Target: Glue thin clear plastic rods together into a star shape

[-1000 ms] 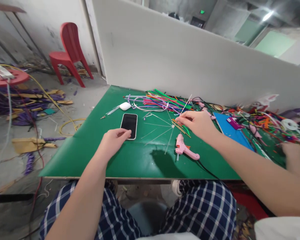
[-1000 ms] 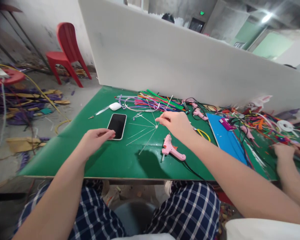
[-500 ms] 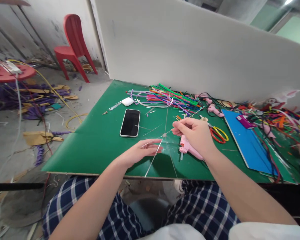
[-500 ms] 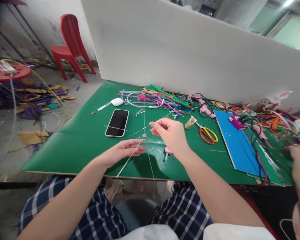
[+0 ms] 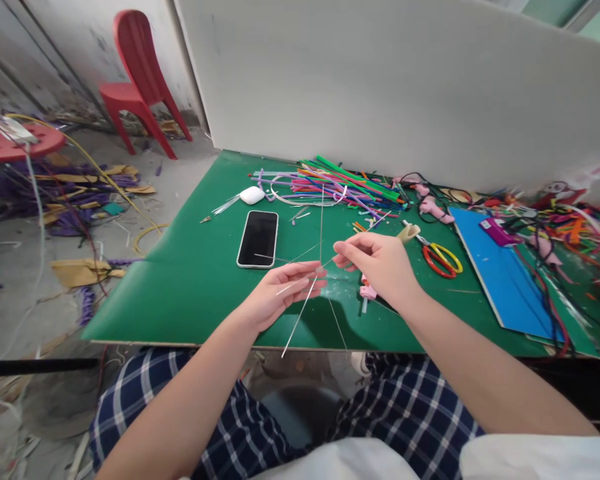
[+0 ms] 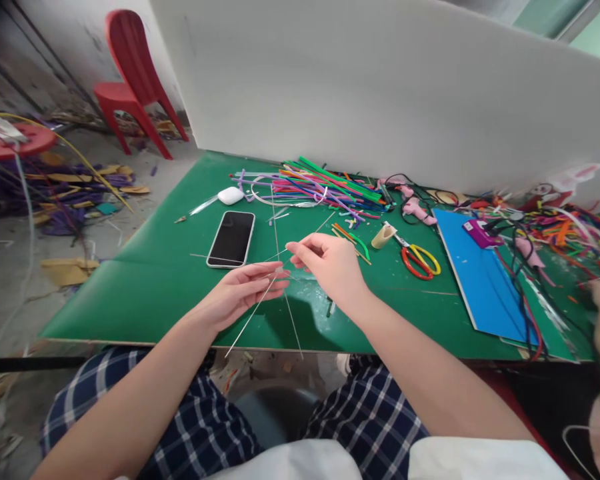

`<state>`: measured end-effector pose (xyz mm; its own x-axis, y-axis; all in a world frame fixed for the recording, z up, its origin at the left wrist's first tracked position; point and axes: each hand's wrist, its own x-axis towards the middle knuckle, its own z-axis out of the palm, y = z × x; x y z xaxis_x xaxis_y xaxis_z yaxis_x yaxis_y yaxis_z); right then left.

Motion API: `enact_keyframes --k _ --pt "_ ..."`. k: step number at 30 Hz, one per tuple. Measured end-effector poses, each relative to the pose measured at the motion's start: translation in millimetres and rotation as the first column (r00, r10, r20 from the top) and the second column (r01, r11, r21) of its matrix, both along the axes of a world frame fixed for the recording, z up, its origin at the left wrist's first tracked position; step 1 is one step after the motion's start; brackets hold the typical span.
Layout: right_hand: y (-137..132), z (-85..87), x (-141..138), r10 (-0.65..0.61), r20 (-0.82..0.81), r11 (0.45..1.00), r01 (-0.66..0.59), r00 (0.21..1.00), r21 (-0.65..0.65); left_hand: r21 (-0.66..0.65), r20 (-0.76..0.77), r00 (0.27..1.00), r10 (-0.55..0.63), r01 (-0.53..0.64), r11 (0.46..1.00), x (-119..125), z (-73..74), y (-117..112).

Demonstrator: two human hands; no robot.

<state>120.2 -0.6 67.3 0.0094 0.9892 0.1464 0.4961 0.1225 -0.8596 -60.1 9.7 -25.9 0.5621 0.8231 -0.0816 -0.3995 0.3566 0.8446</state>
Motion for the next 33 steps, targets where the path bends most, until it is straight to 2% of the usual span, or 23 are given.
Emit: enact_keyframes --k 11,17,23,26,30,33 --pt "4.6 -9.6 -0.5 -0.059 -0.163 0.998 0.053 0.985 -0.043 0.050 0.016 0.979 0.205 -0.205 0.977 21.4 -9.4 -6.8" --pt "0.7 -4.9 -4.0 -0.011 -0.081 1.000 0.012 0.997 0.010 0.063 -0.012 0.960 0.280 -0.279 0.958 21.6 -4.5 -8.4" --pt "-3.0 -6.1 -5.6 -0.008 0.059 0.993 0.001 0.998 0.122 0.067 -0.103 0.904 0.415 -0.410 0.910 19.1 2.6 -10.5" --pt "-0.1 -13.9 -4.6 0.031 0.123 0.988 -0.049 0.992 0.148 0.001 -0.139 0.905 0.401 -0.405 0.914 17.5 6.0 -12.8" --pt "3.2 -24.7 -4.8 0.149 0.237 0.974 -0.183 0.960 0.132 -0.161 -0.183 0.940 0.288 -0.317 0.935 14.7 8.8 -15.3" --pt "2.5 -29.7 -6.5 0.214 0.304 0.960 -0.258 0.928 0.113 -0.251 -0.178 0.950 0.255 -0.294 0.922 13.5 8.7 -15.8"
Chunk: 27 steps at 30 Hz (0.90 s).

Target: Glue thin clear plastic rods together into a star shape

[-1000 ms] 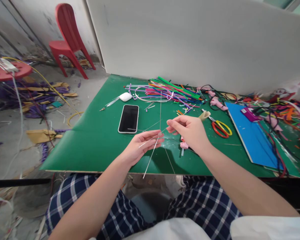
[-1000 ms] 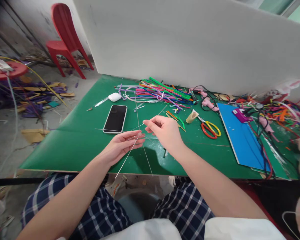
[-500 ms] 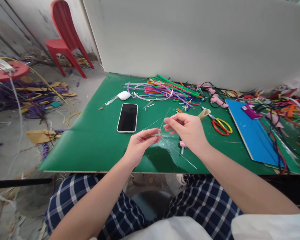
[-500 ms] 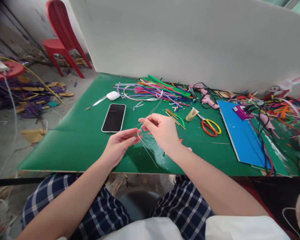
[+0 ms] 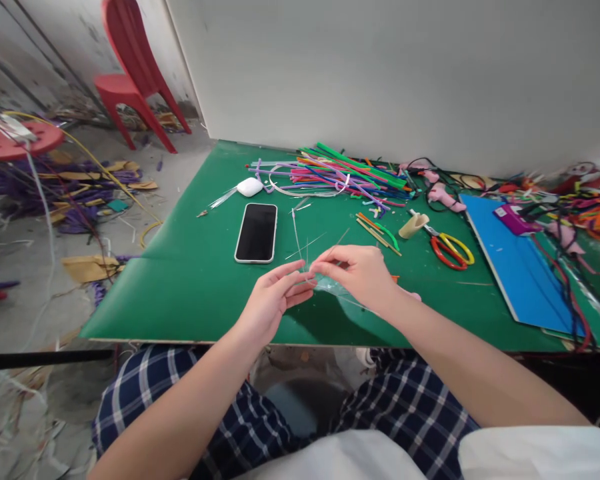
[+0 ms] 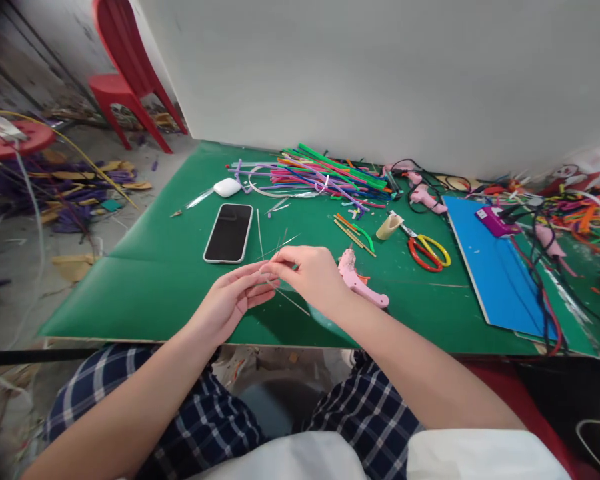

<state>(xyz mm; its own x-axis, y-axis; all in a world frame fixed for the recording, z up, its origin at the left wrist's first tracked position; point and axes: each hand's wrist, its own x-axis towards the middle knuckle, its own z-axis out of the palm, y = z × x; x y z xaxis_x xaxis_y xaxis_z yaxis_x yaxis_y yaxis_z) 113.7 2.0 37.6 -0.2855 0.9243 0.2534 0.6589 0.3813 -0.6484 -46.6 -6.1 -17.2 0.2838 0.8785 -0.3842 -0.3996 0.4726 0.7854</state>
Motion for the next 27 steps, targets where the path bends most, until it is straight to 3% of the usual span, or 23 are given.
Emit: enact_keyframes --k 4,9,13,17,22,24,27 --pt "-0.3 -6.2 0.2 0.059 0.078 0.998 -0.060 0.995 0.015 -0.039 0.037 0.999 0.012 -0.011 0.999 0.9 -1.5 0.2" --pt "-2.2 -16.5 4.5 0.253 0.161 0.957 -0.271 0.954 0.101 -0.019 0.055 0.998 0.012 -0.011 1.000 2.0 1.4 -0.3" --pt "-9.1 -19.6 6.1 0.282 0.251 0.924 -0.332 0.926 0.188 0.039 0.039 0.999 -0.002 0.001 0.999 1.9 4.2 -1.2" --pt "-13.0 -20.8 7.8 0.293 0.234 0.912 -0.344 0.927 0.222 0.099 -0.007 1.000 -0.023 0.023 0.995 1.7 1.2 -1.5" --pt "-16.9 -23.1 17.4 0.328 0.212 0.916 -0.365 0.921 0.167 0.185 -0.108 0.994 -0.032 0.052 0.981 -0.4 -2.0 -1.8" --pt "-22.0 -21.8 24.5 0.296 0.175 0.931 -0.324 0.939 0.169 0.217 -0.143 0.989 -0.028 0.058 0.974 -1.8 -1.1 -1.5" --pt "-33.1 -19.7 36.8 0.160 0.027 0.974 -0.162 0.987 0.157 0.249 -0.180 0.984 -0.002 0.047 0.967 -4.2 0.7 1.0"
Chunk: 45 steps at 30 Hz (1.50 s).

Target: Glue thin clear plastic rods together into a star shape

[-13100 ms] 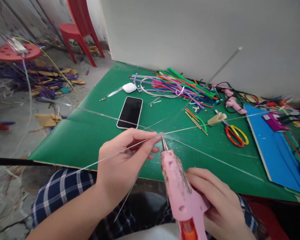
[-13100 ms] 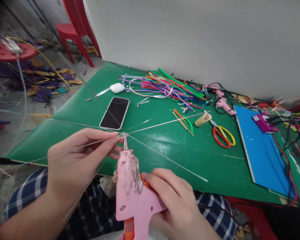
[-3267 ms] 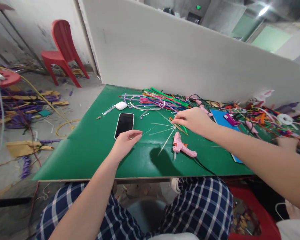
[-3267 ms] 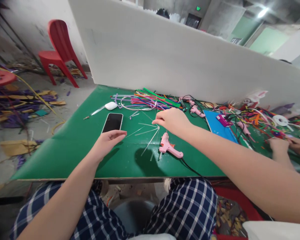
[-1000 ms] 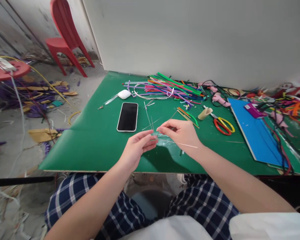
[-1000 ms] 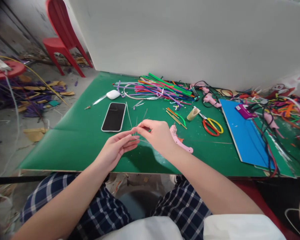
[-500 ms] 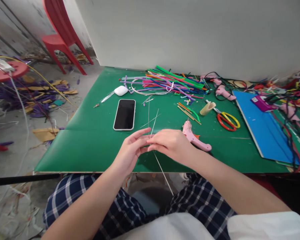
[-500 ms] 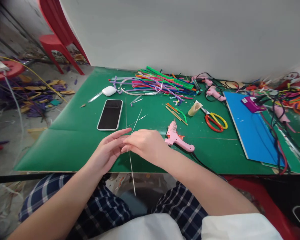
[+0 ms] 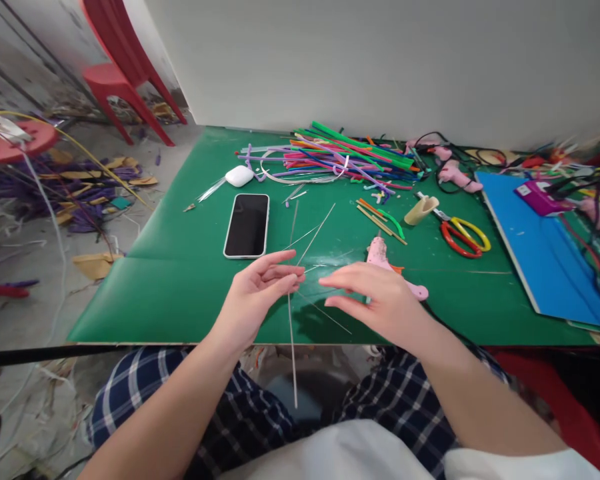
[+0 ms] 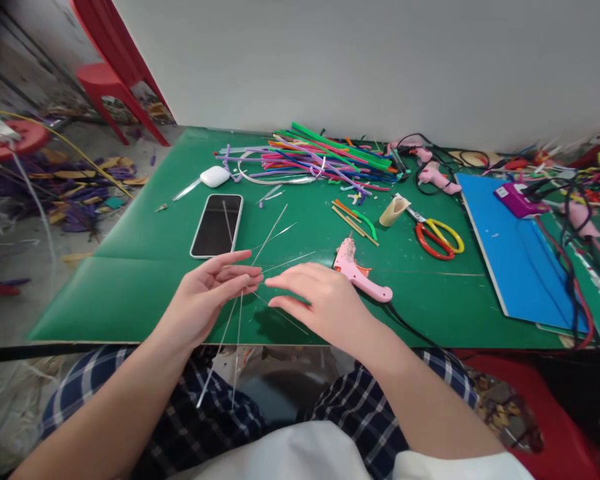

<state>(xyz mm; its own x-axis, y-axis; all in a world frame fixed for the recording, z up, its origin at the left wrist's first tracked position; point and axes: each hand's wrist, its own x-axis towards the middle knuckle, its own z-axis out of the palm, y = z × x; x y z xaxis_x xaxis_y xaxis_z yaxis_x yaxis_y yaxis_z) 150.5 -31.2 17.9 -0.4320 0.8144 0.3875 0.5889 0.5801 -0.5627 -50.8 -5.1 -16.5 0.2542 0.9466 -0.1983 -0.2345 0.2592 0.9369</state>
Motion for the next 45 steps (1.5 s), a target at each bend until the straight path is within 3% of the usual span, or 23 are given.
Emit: enact_keyframes --k 2,4,7,11,15,18,22,25,28,31,33,38,45 --pt "-7.9 -0.7 7.5 -0.119 -0.091 0.985 0.106 0.989 -0.136 -0.016 -0.014 1.000 0.009 -0.009 1.000 -1.7 0.0 3.2" --pt "-14.8 -3.3 13.6 -0.185 -0.107 0.937 0.142 0.977 -0.320 -0.072 -0.016 1.000 0.021 -0.022 0.997 -3.1 -1.2 6.9" --pt "-22.6 -8.6 20.4 -0.155 -0.064 0.847 0.099 0.986 -0.523 -0.158 0.014 0.999 0.041 -0.038 0.987 -3.7 -4.3 11.5" --pt "-29.6 -20.1 25.9 -0.158 -0.031 0.750 0.099 0.987 -0.654 -0.210 0.079 0.995 0.065 -0.047 0.977 -1.4 -8.0 13.7" --pt "-30.7 -42.5 20.7 -0.271 -0.122 0.631 0.080 0.955 -0.772 -0.209 0.113 0.990 0.081 -0.056 0.976 2.1 -10.6 11.9" --pt "-26.7 -56.3 5.9 -0.401 -0.296 0.567 -0.018 0.867 -0.823 -0.191 0.099 0.994 0.054 -0.034 0.981 5.0 -11.2 9.2" --pt "-22.4 -58.9 -19.2 -0.562 -0.501 0.506 -0.206 0.658 -0.838 -0.155 0.048 0.998 0.033 -0.025 0.988 7.9 -9.4 5.0" --pt "-23.2 -56.3 -31.9 -0.651 -0.547 0.460 -0.300 0.526 -0.836 -0.124 0.030 0.999 0.027 -0.023 0.992 8.4 -8.0 2.2" --pt "-24.4 -55.4 -36.0 -0.697 -0.546 0.433 -0.335 0.465 -0.837 -0.101 0.030 0.999 0.029 -0.025 0.995 8.3 -7.7 0.5" --pt "-23.9 -55.9 -35.5 -0.713 -0.567 0.432 -0.378 0.413 -0.819 -0.102 0.039 0.999 0.036 -0.031 0.994 8.7 -7.6 -0.2" --pt "-23.0 -56.4 -35.2 -0.709 -0.591 0.463 -0.378 0.385 -0.802 -0.111 0.035 0.999 0.038 -0.034 0.993 9.6 -7.0 -0.7" --pt "-20.6 -58.4 -34.5 -0.669 -0.609 0.620 -0.132 0.425 -0.773 -0.170 -0.039 0.999 -0.001 -0.005 0.986 12.7 -5.0 -2.7" --pt "-18.7 -54.9 -26.8 -0.650 -0.598 0.674 -0.008 0.470 -0.739 -0.225 -0.112 0.982 -0.155 0.127 0.966 12.5 -6.1 -2.3"
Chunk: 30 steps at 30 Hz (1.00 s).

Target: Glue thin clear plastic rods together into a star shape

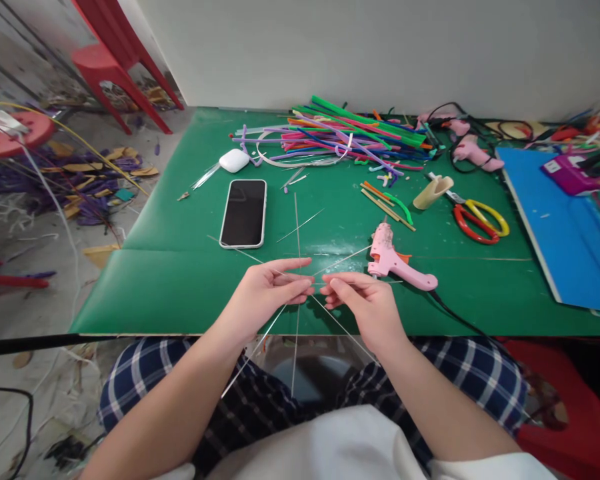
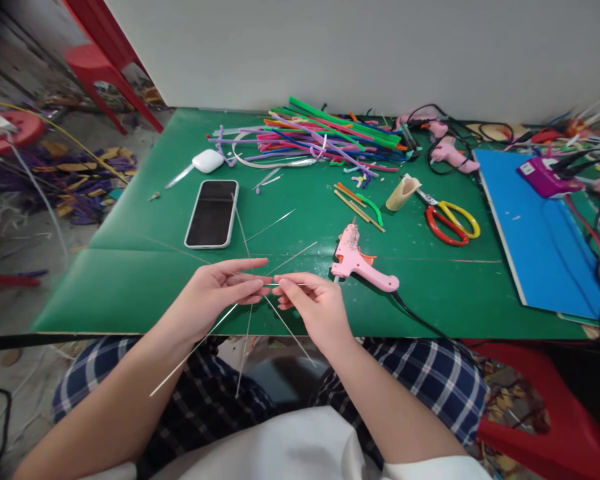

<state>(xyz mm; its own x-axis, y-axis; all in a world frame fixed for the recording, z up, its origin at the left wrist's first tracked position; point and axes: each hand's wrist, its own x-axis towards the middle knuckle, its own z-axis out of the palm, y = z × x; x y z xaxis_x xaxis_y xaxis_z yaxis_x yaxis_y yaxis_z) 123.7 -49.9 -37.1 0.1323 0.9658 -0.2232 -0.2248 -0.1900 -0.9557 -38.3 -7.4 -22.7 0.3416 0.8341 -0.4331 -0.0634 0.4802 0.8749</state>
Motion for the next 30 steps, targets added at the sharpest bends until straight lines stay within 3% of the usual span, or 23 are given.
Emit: enact_keyframes --k 5,16,23,30 --pt "-0.6 4.8 2.5 0.009 0.110 0.999 -0.014 0.994 0.042 -0.016 0.011 0.999 -0.034 0.034 0.999 -0.7 0.0 0.8" --pt "-1.4 0.9 1.9 0.062 0.144 0.997 -0.066 0.988 0.026 -0.013 0.038 0.998 -0.040 0.040 0.999 -0.6 0.1 -0.2" --pt "-1.5 -2.1 2.7 0.052 0.409 0.981 -0.124 0.911 0.151 -0.016 0.064 0.995 -0.074 0.075 0.997 -0.9 -3.5 -0.9" --pt "-2.7 -1.8 3.8 0.005 0.473 0.977 -0.104 0.881 0.185 0.008 0.029 0.999 -0.040 0.040 0.999 0.3 -0.8 -0.6"
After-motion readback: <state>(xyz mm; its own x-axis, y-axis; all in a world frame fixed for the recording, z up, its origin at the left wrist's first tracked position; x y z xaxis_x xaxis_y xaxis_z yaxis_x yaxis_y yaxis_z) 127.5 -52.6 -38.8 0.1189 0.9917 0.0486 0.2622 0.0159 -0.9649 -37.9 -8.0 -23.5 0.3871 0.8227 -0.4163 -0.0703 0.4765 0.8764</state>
